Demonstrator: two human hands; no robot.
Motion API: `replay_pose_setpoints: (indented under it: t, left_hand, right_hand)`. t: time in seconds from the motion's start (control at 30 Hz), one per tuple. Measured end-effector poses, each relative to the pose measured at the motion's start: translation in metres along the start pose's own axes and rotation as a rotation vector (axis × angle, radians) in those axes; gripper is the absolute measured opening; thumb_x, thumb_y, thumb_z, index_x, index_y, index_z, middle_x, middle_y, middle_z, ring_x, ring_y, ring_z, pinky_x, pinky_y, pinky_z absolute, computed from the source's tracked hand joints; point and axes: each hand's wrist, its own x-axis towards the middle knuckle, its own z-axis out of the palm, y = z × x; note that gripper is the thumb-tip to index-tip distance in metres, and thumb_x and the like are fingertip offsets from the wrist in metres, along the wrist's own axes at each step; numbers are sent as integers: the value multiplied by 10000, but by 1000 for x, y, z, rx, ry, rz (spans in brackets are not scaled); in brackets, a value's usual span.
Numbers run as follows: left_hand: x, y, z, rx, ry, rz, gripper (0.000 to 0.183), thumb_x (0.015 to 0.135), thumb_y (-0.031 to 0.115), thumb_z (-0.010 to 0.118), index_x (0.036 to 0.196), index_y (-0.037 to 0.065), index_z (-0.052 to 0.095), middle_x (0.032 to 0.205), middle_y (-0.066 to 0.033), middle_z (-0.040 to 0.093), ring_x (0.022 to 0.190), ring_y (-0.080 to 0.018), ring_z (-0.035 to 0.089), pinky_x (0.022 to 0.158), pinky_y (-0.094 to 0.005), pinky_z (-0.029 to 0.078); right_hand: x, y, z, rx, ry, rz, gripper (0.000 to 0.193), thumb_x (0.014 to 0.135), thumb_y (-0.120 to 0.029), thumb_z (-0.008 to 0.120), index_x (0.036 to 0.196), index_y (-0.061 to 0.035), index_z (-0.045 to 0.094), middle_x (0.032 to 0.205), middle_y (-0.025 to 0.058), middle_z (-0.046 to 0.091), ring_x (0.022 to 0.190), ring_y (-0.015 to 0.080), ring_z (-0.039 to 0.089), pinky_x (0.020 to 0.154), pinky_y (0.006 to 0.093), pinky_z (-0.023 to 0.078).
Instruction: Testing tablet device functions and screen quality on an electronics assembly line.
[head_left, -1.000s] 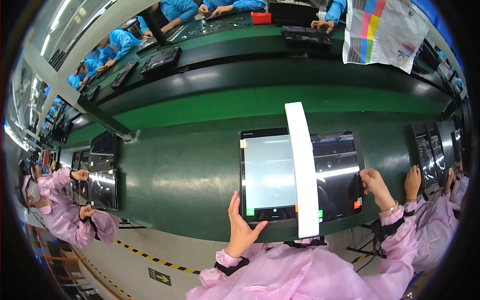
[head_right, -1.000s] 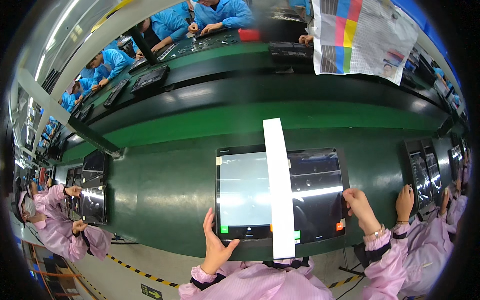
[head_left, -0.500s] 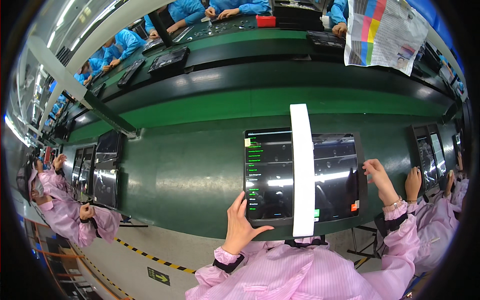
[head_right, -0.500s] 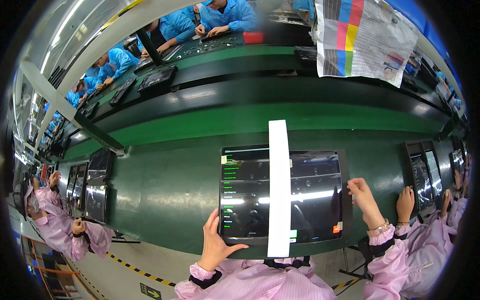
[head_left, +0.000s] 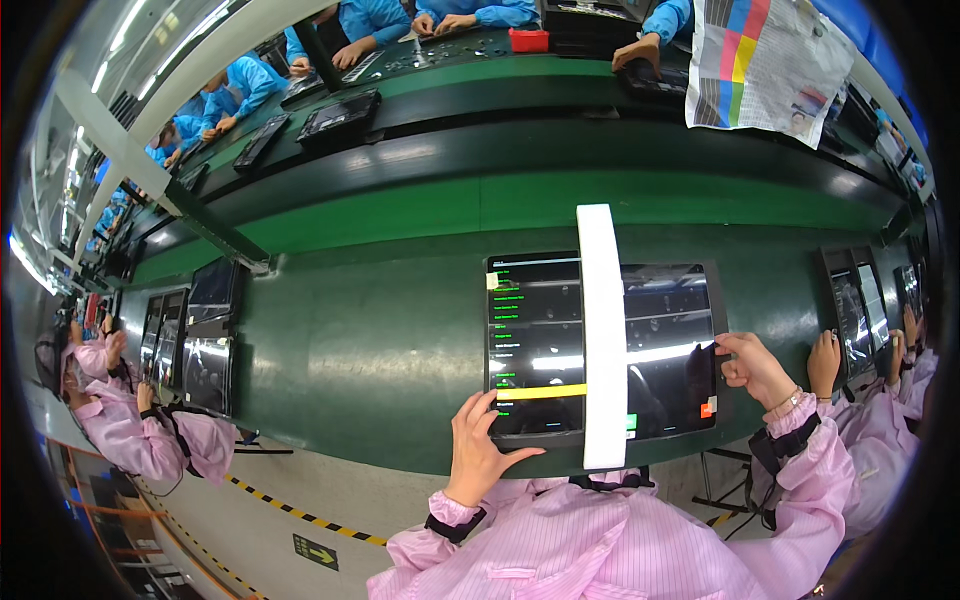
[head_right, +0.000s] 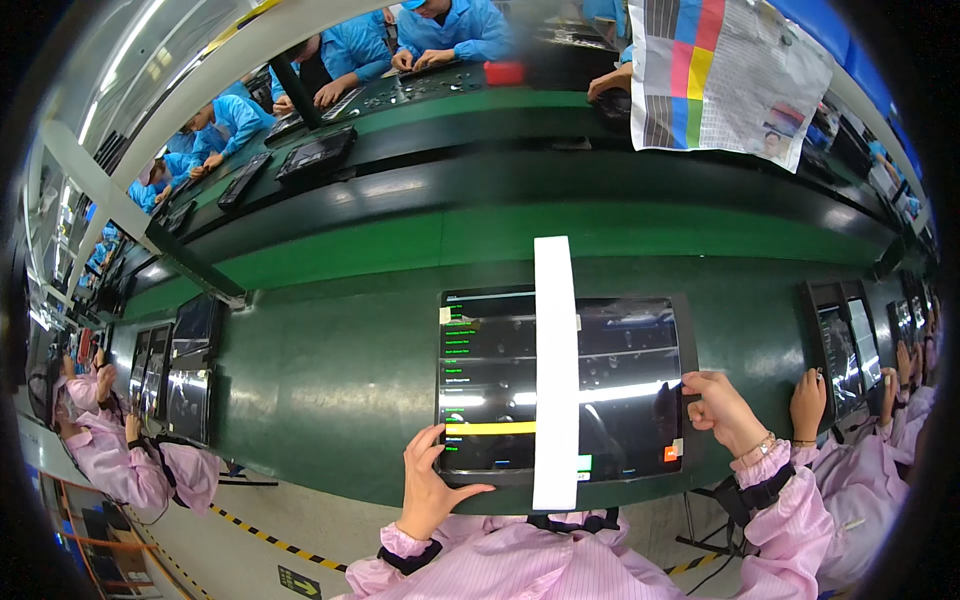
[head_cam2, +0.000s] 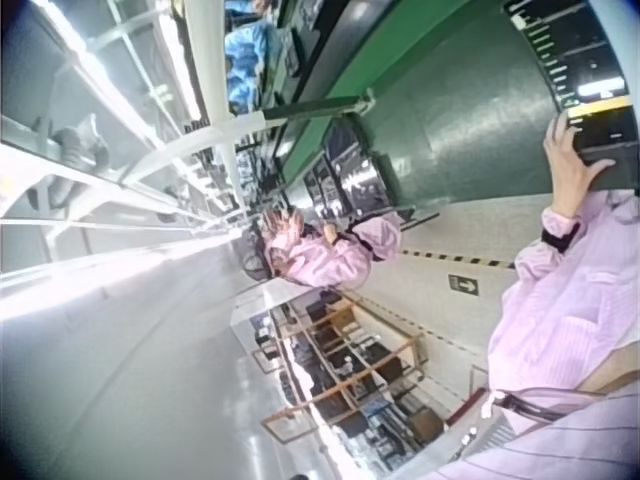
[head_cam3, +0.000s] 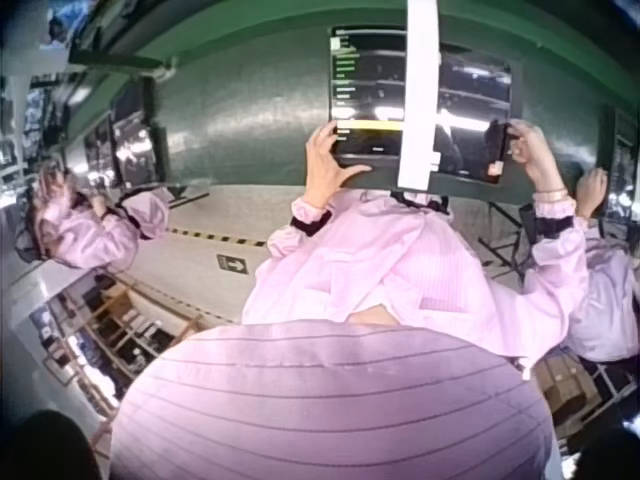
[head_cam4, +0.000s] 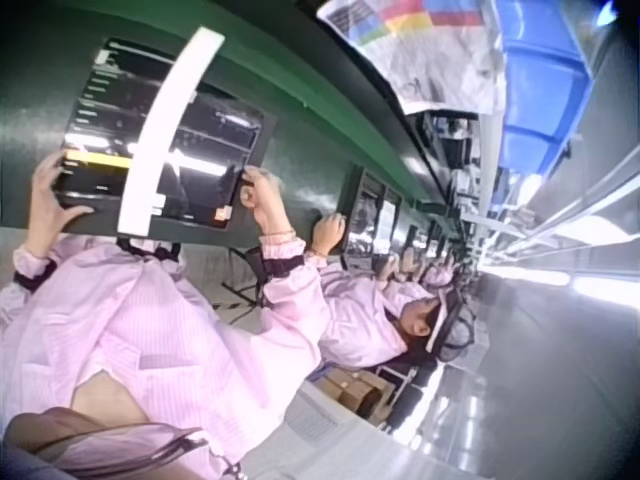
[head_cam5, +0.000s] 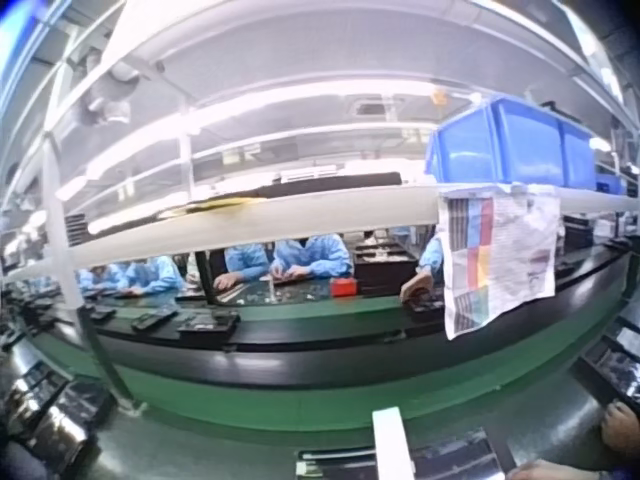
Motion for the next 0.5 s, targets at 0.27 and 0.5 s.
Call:
replay_pose_setpoints:
  t: [0.27, 0.5]
  left_hand:
    - [-9, -7, -2, -19, 34, -21, 813, 582, 366, 861, 1142, 38, 370, 1302, -163, 433, 1185, -378, 426, 970, -466, 368]
    - [-8, -2, -3, -71, 17, 8, 841, 607, 372, 840, 1198, 75, 320, 1341, -213, 391, 1197, -395, 421, 988, -459, 356]
  right_hand:
    - [20, -3, 11, -163, -40, -31, 347, 921, -429, 530, 978, -87, 536, 806, -17, 487, 691, 97, 453, 595, 266, 358]
    - [14, 20, 10, 50, -119, -304, 293, 973, -284, 450, 1117, -37, 514, 965, 35, 600, 802, 102, 598, 585, 239, 514]
